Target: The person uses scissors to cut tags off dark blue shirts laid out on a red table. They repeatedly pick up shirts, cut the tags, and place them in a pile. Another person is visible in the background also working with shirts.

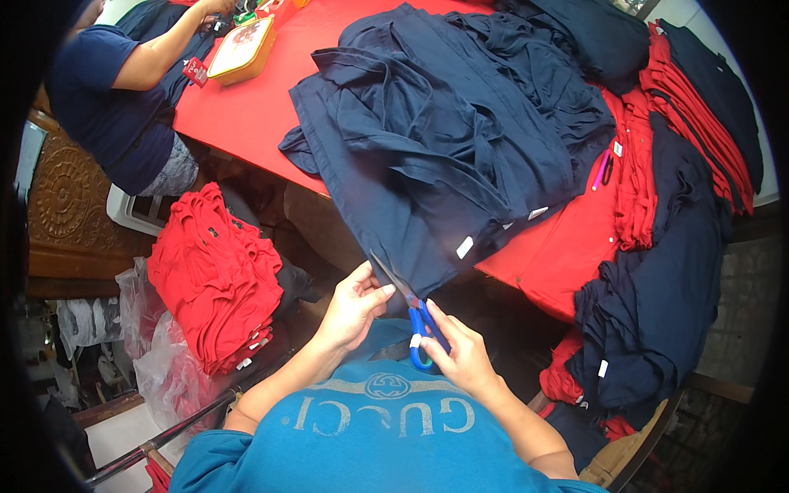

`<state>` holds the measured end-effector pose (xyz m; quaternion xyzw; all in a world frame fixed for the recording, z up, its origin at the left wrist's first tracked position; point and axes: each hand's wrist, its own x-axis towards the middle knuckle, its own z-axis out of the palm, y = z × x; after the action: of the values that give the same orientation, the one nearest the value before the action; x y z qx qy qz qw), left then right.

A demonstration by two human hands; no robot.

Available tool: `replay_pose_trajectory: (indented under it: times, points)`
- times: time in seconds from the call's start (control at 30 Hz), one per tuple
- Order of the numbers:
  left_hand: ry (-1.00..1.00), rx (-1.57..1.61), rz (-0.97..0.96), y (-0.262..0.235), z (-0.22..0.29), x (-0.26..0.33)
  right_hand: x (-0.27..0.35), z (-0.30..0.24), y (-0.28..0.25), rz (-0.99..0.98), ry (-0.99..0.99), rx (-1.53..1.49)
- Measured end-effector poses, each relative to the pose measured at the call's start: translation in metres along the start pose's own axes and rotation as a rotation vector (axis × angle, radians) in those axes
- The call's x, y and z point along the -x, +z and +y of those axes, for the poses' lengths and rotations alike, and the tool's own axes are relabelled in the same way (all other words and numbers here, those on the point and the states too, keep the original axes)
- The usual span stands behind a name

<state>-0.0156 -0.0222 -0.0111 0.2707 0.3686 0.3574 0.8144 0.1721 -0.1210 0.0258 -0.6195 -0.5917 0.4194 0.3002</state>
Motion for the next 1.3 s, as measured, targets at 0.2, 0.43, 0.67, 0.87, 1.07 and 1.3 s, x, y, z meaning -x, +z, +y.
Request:
replay_pose_trajectory:
  times: [0.2, 0.43, 0.67, 0.87, 1.07, 1.3]
  points:
    - [-0.039, 0.049, 0.067, 0.003, 0.007, -0.002, 0.006, 0.015, 0.006, 0.019, 0.114, -0.108]
    - [0.061, -0.083, 0.03, -0.009, 0.013, -0.013, -0.009, 0.005, 0.006, -0.01, 0.035, -0.094]
    - [0.017, -0.105, 0.014, -0.005, 0.026, -0.015, -0.025, 0.015, 0.013, 0.004, 0.157, -0.196]
    - [0.097, 0.067, 0.107, -0.022, 0.016, -0.032, -0.028, 0.008, 0.011, -0.023, 0.102, -0.094]
    - [0.091, -0.072, 0.019, -0.022, 0.028, -0.032, -0.045, -0.002, 0.014, -0.005, 0.026, -0.07]
    - [0.109, 0.079, 0.104, -0.029, 0.03, -0.044, -0.049, 0.018, 0.02, -0.037, 0.182, -0.173]
